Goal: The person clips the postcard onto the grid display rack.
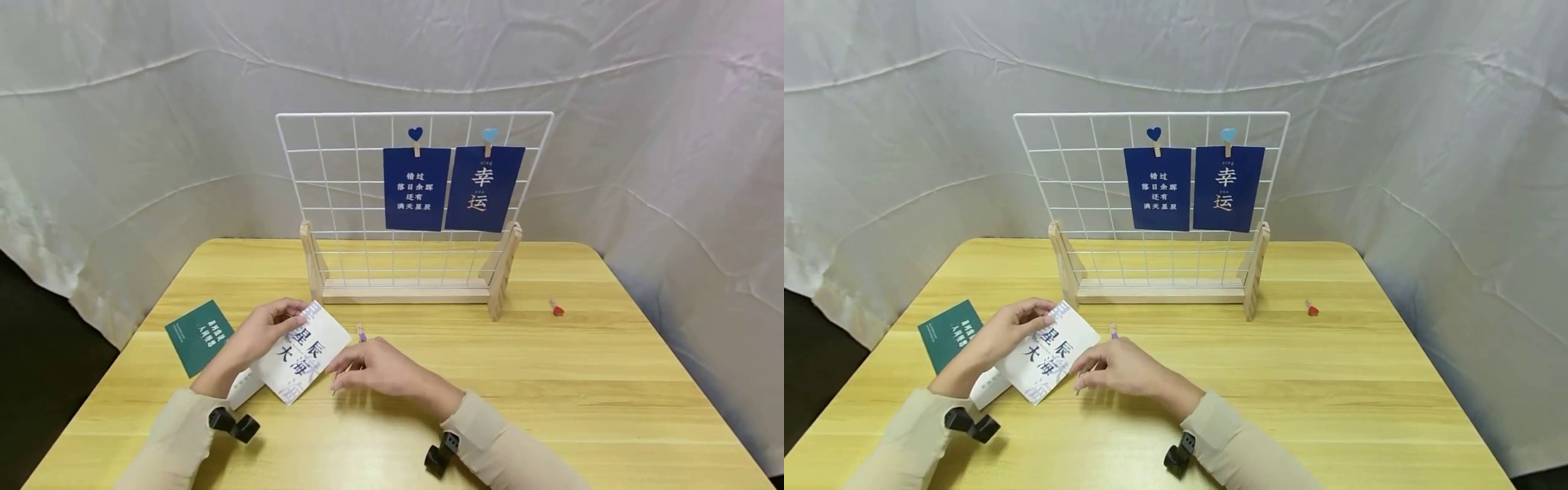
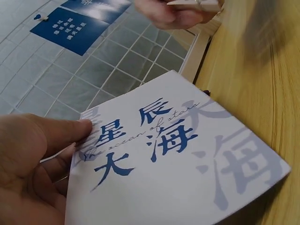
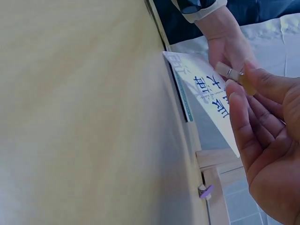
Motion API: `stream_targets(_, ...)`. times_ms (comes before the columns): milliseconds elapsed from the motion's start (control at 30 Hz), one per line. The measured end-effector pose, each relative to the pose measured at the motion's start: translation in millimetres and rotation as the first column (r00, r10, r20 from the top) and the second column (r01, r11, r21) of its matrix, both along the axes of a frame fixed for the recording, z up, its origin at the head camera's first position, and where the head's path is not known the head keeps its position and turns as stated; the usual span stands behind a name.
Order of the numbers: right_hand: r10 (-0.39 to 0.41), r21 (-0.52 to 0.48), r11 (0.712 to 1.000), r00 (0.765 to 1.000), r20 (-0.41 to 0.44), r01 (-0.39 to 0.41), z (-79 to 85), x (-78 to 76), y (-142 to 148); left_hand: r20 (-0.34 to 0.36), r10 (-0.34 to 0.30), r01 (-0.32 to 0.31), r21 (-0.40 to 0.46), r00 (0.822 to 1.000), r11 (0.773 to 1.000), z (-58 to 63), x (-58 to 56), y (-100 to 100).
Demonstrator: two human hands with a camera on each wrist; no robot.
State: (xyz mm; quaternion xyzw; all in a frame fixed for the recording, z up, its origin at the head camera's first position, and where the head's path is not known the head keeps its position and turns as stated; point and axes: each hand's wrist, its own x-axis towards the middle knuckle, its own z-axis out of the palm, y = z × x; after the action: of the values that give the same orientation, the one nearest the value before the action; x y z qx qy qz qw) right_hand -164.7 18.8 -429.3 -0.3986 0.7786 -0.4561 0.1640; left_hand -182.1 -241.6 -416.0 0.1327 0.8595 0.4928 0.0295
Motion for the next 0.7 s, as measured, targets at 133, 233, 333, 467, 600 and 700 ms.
stream_targets(133,-0.025,-0.031,0.999,0.999,0.037,0.026,3.7,-2.8,1.1,0.001,0.006,-0.006,0.025,1.0,1.0,1.7,-1.2,1.1)
stream_targets(233,-0.064,-0.036,0.997,0.998,0.028,0.065,9.0,-5.2,1.3,0.0,0.013,-0.013,0.03,1.0,0.999,3.2,-1.6,0.6)
stream_targets(333,-0.128,-0.049,0.99,0.991,0.03,0.129,16.7,-9.3,0.8,-0.016,0.02,-0.02,0.029,1.0,0.999,6.4,-1.8,0.1)
stream_targets(467,-0.224,-0.072,0.972,0.974,0.006,0.224,29.3,-17.7,1.0,-0.049,0.008,-0.005,0.049,0.999,0.999,13.6,-4.6,2.0)
stream_targets(600,-0.288,-0.046,0.957,0.956,-0.05,0.286,42.5,-26.6,2.7,-0.066,0.006,-0.002,0.062,0.998,0.998,21.2,-8.4,6.2)
stream_targets(700,-0.302,-0.024,0.953,0.949,-0.088,0.301,52.5,-31.6,3.4,-0.062,0.02,-0.016,0.064,0.998,0.998,26.0,-10.3,9.0)
